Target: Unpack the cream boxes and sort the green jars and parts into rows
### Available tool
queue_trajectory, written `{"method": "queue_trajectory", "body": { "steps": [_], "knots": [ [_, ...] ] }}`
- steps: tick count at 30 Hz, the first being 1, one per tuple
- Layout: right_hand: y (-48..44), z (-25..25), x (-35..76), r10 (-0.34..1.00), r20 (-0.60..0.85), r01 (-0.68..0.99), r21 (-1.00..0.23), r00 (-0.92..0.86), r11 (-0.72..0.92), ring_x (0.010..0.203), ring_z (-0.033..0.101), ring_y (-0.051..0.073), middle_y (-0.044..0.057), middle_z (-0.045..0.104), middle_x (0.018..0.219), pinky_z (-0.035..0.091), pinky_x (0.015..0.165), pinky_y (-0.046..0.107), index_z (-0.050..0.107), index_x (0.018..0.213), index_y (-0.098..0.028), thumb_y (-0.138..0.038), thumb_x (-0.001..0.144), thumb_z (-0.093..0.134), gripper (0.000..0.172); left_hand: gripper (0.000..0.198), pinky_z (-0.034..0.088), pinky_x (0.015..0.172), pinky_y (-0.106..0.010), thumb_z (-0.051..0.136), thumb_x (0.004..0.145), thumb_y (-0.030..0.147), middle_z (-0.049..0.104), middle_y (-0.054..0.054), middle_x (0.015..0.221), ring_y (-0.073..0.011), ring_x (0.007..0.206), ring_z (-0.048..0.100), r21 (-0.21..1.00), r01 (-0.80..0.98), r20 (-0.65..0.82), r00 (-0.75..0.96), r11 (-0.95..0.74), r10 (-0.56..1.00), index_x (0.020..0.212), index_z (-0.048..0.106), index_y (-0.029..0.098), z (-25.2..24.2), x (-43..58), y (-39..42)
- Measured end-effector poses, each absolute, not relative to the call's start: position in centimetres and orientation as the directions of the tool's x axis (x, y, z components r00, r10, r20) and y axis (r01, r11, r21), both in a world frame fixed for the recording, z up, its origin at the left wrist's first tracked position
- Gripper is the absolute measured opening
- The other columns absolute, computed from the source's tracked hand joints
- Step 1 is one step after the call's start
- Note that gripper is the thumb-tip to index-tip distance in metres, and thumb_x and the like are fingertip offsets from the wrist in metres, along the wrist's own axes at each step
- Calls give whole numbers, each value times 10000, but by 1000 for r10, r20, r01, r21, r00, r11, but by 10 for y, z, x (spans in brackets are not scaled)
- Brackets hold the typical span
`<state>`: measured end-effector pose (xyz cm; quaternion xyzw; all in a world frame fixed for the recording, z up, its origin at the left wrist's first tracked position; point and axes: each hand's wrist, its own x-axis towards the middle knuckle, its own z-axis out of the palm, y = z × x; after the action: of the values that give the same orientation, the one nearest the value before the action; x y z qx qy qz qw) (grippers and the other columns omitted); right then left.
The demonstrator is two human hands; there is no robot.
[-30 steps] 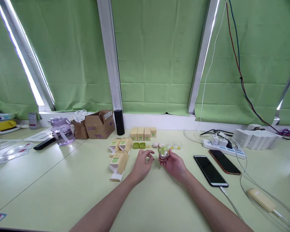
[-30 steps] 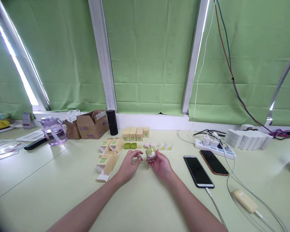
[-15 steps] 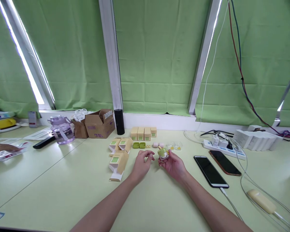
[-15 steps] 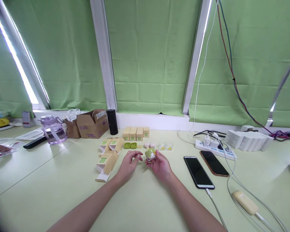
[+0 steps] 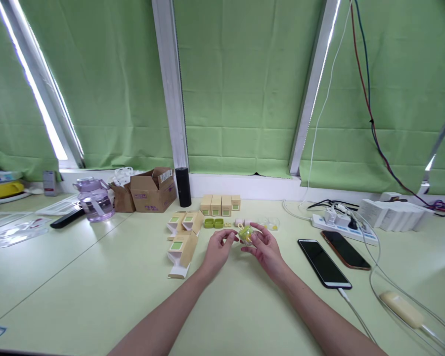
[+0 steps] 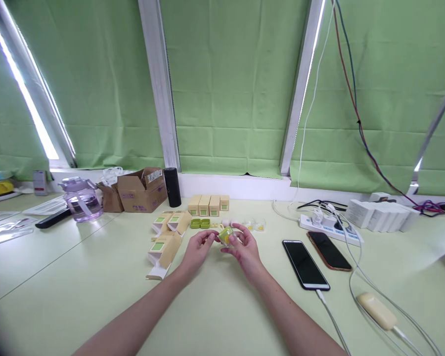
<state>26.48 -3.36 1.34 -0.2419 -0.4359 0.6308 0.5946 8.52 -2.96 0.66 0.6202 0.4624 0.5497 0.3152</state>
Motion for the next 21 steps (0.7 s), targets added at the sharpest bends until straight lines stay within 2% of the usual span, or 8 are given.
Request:
{"method": "queue_trajectory", "body": {
  "steps": [5, 9, 12, 17, 21],
  "knots": [
    [-32, 11, 260, 967, 231, -473, -867, -104, 156, 879, 704, 210, 1, 648, 979, 658, 730, 395, 636, 1174, -275, -384, 637, 946, 630, 397, 542, 891, -376, 703, 836, 537, 783, -124, 1061, -272, 1012, 710, 926, 107, 370, -74, -362, 926, 1003, 769, 182, 9, 85, -28],
    [-30, 11, 258, 960, 275, -408, -883, -45, 233, 848, 676, 189, -5, 612, 994, 647, 674, 353, 623, 1160, -276, -324, 598, 945, 649, 424, 559, 876, -384, 770, 769, 530, 784, -128, 1046, -273, 990, 718, 949, 1, 314, -86, -315, 946, 982, 762, 164, 13, 85, -29],
    [-31, 11, 257, 953, 302, -357, -892, -15, 277, 874, 652, 179, -4, 595, 1024, 642, 690, 332, 610, 1150, -282, -283, 585, 944, 657, 415, 564, 875, -388, 808, 730, 508, 785, -122, 1012, -270, 977, 717, 954, -40, 294, -96, -299, 951, 951, 759, 160, 14, 85, -29],
    [-35, 9, 255, 946, 323, -320, -900, -35, 296, 908, 640, 180, 7, 592, 1077, 643, 709, 330, 579, 1138, -292, -255, 601, 934, 645, 394, 562, 885, -384, 835, 712, 468, 780, -108, 1013, -263, 965, 712, 955, -95, 272, -95, -281, 958, 945, 766, 158, 13, 85, -29],
    [-35, 8, 253, 944, 323, -313, -905, -66, 288, 898, 646, 169, 5, 590, 1092, 638, 708, 316, 572, 1094, -280, -275, 602, 935, 612, 350, 560, 862, -369, 833, 714, 464, 773, -93, 946, -242, 905, 703, 950, -102, 287, -99, -296, 953, 857, 747, 156, 13, 85, -29]
  ]
}}
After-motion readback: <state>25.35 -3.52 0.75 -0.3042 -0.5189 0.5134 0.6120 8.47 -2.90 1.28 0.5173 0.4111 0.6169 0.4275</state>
